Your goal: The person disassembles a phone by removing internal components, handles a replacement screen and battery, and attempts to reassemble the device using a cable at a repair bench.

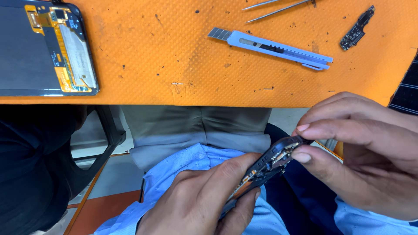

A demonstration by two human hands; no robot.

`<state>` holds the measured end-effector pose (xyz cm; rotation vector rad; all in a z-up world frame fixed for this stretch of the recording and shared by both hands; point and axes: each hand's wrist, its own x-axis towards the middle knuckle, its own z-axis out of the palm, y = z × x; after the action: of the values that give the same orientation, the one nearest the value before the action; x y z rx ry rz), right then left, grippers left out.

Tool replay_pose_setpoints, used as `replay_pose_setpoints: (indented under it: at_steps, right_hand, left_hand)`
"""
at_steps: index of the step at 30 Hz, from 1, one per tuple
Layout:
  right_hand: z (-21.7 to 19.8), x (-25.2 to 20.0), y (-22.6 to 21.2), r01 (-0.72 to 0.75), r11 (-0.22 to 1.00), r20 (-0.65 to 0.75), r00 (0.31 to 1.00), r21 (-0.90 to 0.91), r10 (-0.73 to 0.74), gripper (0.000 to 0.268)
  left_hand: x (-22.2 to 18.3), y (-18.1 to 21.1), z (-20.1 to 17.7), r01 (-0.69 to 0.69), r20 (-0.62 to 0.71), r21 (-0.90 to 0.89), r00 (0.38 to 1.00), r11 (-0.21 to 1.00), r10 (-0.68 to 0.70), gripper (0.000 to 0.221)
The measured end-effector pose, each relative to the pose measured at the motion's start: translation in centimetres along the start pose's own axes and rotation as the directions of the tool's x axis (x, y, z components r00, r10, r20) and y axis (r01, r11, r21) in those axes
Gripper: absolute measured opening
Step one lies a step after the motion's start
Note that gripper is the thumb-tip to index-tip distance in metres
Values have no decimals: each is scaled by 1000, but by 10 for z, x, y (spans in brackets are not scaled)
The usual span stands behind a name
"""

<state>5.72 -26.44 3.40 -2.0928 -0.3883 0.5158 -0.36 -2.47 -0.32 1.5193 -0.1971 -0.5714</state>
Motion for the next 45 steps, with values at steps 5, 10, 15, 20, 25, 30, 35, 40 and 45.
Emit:
replay_pose_setpoints:
  at_steps: [5,10,15,20,25,30,35,40,45]
  right_hand:
    - [0,3,-4,-5,1000,45,999,-28,6,31]
    - [-5,16,-6,109,993,120,987,-44,-103,32]
    - [-4,21,-21,166,984,5,986,65,-166,26]
    - [-5,15,-51,27,972,-118,993,232,0,24]
    - [-10,20,-54,70,914,-79,996,399,-42,15]
    - [-13,33,-46,17,885,-61,998,465,12,19]
    - [-13,43,-42,86,916,-154,988,392,-27,22]
    - [1,48,-36,132,856,-333,942,500,49,21]
    - [0,40,-20,232,840,-459,888,490,22,24]
  left_hand:
    - [-5,1,4,-48,-81,123,995,991,58,45]
    - [-4,-2,-7,-170,-149,143,970,975,191,39]
    - [-7,24,-16,-132,-140,65,980,989,140,38]
    - [-12,60,-25,-131,-173,128,973,983,152,38]
    - [-12,64,-36,-147,-121,145,979,978,165,40]
    - [5,63,-48,-99,-94,119,989,988,110,38]
    - [20,70,-56,-232,-152,223,951,947,269,41]
    - [35,83,-56,-319,-141,517,883,794,447,47]
    - [46,91,-53,-262,-61,860,800,439,597,32]
